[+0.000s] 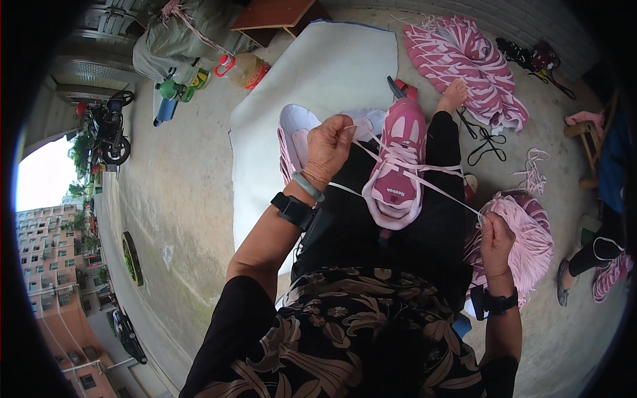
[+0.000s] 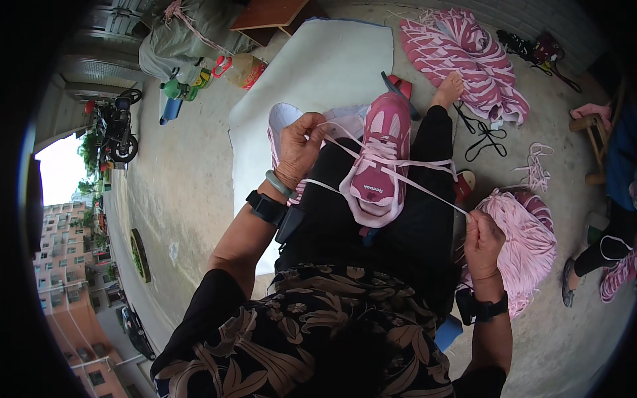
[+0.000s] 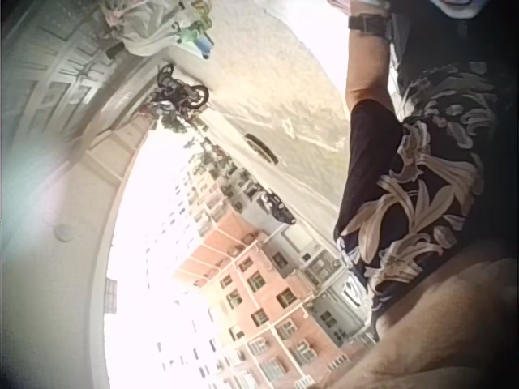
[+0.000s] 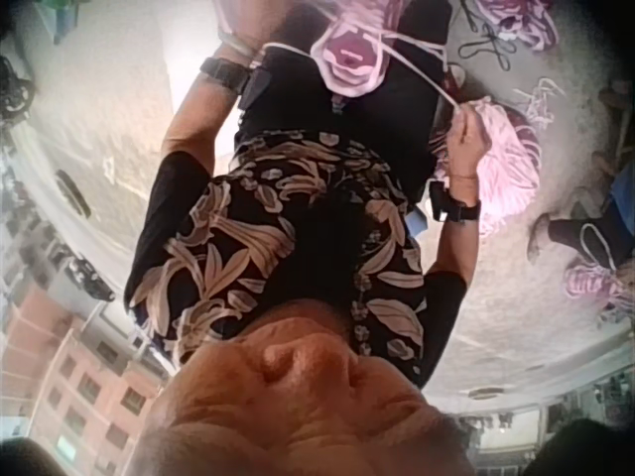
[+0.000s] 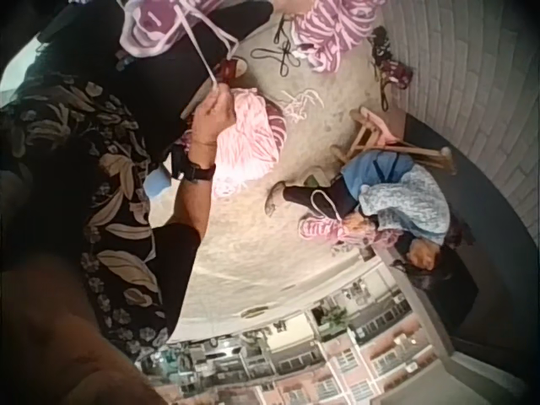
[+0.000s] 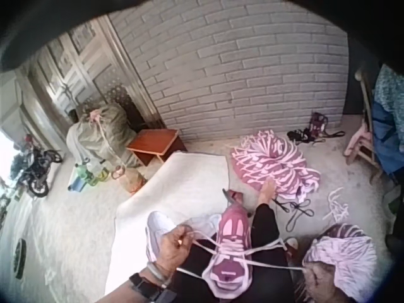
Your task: The person sits on the floor and laces a pink sneaker with a long pink shoelace. They thread the lace through the eyelets, pull it tight, and tie a knot at the top. The person handles the shoe and lace by hand throughout the process.
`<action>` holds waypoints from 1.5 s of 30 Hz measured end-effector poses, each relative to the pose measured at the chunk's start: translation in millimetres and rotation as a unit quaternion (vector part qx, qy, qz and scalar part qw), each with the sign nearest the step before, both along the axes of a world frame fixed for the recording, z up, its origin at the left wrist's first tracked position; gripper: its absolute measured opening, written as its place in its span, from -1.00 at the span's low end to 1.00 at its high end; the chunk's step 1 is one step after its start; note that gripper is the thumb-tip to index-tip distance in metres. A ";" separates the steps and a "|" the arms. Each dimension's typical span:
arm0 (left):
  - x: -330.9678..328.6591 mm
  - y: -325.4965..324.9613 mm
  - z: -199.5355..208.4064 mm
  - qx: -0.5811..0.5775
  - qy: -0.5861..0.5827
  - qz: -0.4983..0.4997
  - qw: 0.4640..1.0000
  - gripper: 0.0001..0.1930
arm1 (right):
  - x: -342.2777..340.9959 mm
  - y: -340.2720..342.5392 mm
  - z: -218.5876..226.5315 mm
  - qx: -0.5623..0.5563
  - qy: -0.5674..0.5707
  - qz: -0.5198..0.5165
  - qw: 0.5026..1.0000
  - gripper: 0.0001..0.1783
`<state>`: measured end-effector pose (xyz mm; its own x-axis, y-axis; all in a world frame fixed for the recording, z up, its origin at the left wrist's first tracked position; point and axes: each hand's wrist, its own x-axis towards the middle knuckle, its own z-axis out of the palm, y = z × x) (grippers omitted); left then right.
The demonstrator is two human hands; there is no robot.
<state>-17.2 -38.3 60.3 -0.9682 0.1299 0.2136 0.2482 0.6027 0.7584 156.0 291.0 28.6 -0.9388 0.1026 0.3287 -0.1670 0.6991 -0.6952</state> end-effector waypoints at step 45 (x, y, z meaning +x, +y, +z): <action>24.7 29.8 -38.3 0.343 -0.255 0.029 0.904 -0.87 | 51.8 74.3 21.7 0.084 0.042 -0.166 0.982 -0.91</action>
